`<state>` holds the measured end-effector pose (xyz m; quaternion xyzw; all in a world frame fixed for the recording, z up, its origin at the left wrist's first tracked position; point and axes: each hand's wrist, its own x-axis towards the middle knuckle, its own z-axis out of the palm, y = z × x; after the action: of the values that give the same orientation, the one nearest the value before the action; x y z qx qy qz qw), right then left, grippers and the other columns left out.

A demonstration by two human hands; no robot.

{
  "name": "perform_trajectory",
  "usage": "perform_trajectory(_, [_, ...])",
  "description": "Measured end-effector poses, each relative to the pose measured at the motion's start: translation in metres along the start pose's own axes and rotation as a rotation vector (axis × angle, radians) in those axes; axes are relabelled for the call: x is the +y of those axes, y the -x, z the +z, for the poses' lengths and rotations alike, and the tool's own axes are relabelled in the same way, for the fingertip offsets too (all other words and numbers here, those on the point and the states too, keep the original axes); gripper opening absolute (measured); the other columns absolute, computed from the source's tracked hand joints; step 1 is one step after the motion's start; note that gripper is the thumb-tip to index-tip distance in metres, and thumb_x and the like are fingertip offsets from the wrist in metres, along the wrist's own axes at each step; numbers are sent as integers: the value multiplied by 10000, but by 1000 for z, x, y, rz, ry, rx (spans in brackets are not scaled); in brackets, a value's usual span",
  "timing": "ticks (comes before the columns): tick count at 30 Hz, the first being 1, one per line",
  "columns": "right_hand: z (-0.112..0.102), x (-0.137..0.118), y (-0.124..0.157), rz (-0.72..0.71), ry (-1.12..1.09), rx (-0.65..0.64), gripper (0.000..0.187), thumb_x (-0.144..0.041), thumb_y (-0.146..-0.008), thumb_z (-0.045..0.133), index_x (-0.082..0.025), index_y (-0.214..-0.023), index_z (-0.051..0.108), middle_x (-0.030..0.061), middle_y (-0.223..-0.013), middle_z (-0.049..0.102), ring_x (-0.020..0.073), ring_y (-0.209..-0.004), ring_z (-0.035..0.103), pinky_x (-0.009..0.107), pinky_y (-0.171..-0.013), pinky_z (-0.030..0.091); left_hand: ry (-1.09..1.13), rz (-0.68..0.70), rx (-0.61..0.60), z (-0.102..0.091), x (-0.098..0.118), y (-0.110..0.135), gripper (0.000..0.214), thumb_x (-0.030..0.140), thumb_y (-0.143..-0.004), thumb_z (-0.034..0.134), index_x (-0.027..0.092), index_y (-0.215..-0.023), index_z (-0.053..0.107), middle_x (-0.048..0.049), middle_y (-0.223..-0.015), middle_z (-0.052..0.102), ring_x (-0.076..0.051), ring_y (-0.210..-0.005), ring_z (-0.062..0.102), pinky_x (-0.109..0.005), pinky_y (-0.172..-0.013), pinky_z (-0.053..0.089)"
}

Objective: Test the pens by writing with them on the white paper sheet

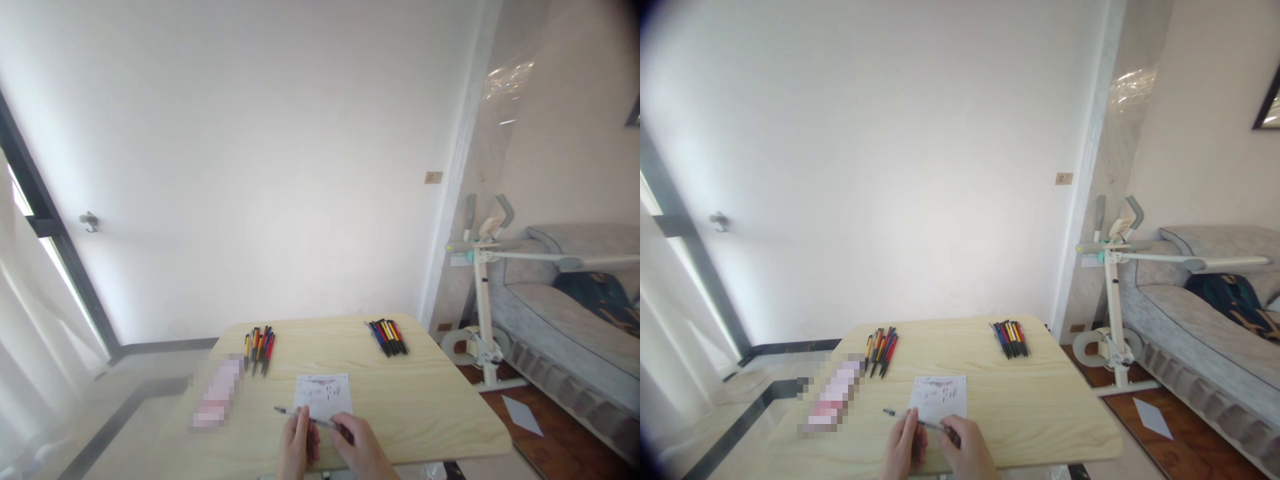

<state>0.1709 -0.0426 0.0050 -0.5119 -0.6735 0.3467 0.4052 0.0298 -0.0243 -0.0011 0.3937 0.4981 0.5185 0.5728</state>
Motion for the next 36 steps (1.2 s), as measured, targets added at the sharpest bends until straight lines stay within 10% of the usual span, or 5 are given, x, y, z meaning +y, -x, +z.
perform_trajectory(36, [-1,1,0,13,30,-63,164,-241,-784,470,-171,-636,476,-55,-569,418,100,-564,392,208,-522,273,-10,21,-23,-4,-11,-6,568,698,-649,471,164,-456,489,35,-325,454,-91,-278,420,-195,-304,274])
